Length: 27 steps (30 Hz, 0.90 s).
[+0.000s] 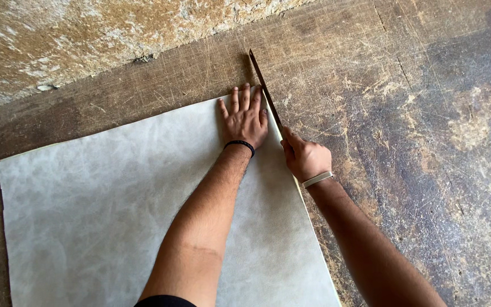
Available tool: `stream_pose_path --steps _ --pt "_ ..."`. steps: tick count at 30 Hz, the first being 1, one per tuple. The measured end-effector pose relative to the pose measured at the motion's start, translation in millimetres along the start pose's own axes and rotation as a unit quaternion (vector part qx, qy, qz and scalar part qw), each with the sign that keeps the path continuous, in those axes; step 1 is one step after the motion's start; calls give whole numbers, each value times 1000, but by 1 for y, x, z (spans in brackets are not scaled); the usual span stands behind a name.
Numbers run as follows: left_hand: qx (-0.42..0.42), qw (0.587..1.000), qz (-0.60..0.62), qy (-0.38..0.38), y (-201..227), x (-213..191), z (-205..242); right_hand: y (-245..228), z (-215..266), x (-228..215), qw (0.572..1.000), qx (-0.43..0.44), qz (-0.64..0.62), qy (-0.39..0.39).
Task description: The person places a yellow foam sheet on a wooden table, lays a white fabric on top, and trims the foam to match the fabric's size. They then apply adhesive to the foam using a spray gun, place a dark fabric on top, and trim the excess foam from the edges.
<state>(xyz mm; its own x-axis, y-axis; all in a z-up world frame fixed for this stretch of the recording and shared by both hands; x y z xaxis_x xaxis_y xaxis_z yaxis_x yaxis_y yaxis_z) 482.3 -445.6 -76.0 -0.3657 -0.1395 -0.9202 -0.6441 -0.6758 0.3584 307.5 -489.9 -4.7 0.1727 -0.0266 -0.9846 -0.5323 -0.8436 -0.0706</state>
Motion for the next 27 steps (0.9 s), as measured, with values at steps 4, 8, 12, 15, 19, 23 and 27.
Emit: stream_pose_path --steps 4,8,12,15,19,23,27 --pt "1 1000 6 4 1 -4 2 -2 -3 6 1000 -1 9 -29" --pt "-5 1000 3 -8 2 -6 5 -4 7 4 999 -2 35 -18" --pt "-12 1000 2 -19 4 -9 6 7 55 18 991 20 77 -108" --pt "-12 1000 0 -22 5 -11 5 13 104 4 996 4 63 -68" --pt "-17 1000 2 -25 5 -15 8 17 156 -23 999 20 20 -16" --pt "-20 999 -6 -32 7 -19 10 13 153 -28 999 22 33 -25" --pt "-21 999 -12 -27 9 -21 12 12 121 -23 999 25 19 -34"
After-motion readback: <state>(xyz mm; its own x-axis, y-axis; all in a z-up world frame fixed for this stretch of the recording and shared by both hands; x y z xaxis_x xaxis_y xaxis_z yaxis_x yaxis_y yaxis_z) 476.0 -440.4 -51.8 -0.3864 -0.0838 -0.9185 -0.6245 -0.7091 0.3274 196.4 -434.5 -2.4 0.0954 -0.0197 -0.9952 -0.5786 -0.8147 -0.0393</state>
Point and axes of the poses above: each hand's wrist, its own z-axis away from the middle knuckle, its own x-axis out of the palm, y = z × x, the point moved 10 cm from there along -z, towards the middle knuckle, and after that the axes turned 15 degrees about z, right-handed, at the moved point
